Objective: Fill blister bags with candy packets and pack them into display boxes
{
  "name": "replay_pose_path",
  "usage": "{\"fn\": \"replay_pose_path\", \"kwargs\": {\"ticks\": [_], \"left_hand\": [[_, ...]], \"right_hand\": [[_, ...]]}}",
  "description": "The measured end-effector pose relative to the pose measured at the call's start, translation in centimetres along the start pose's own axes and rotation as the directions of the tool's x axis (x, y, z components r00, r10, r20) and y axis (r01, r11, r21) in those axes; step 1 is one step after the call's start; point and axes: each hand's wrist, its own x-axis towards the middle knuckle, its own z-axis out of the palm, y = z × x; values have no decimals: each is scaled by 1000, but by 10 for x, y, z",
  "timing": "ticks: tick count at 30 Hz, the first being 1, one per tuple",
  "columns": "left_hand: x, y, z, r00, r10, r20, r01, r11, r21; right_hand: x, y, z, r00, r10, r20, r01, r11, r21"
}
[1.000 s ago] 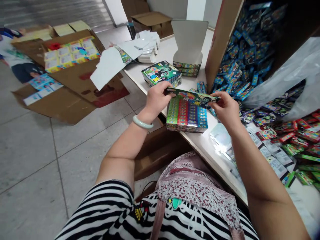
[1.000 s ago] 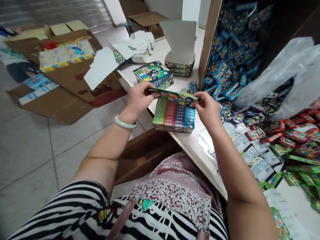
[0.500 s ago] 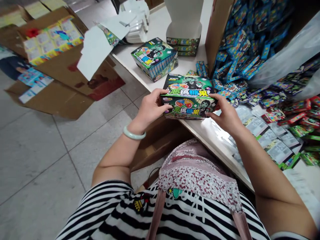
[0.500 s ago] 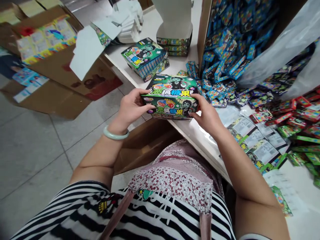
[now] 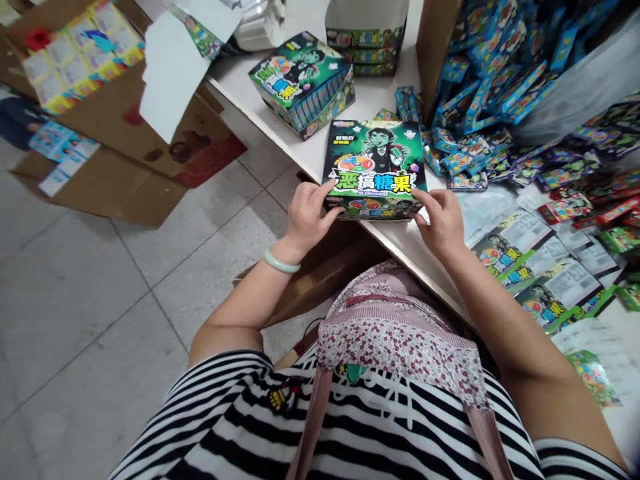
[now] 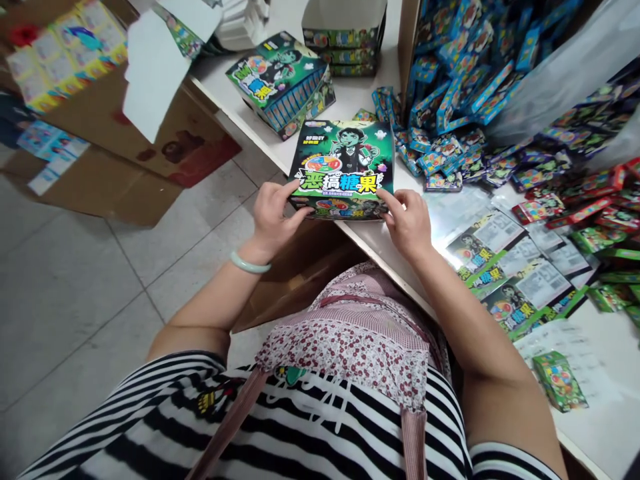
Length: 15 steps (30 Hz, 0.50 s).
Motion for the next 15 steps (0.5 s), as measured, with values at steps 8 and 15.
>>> {"fn": "replay_pose_path", "kwargs": {"ticks": [8, 15], "left_hand": [[-8, -3, 0, 994, -106, 36, 110, 984, -140], [-18, 4, -3, 989, -142, -35, 133, 973, -188]], "right_hand": [[-9, 9, 16, 998, 32, -51, -26, 994, 110], [-16, 5, 23, 997, 71, -21, -62, 953, 295]]}}
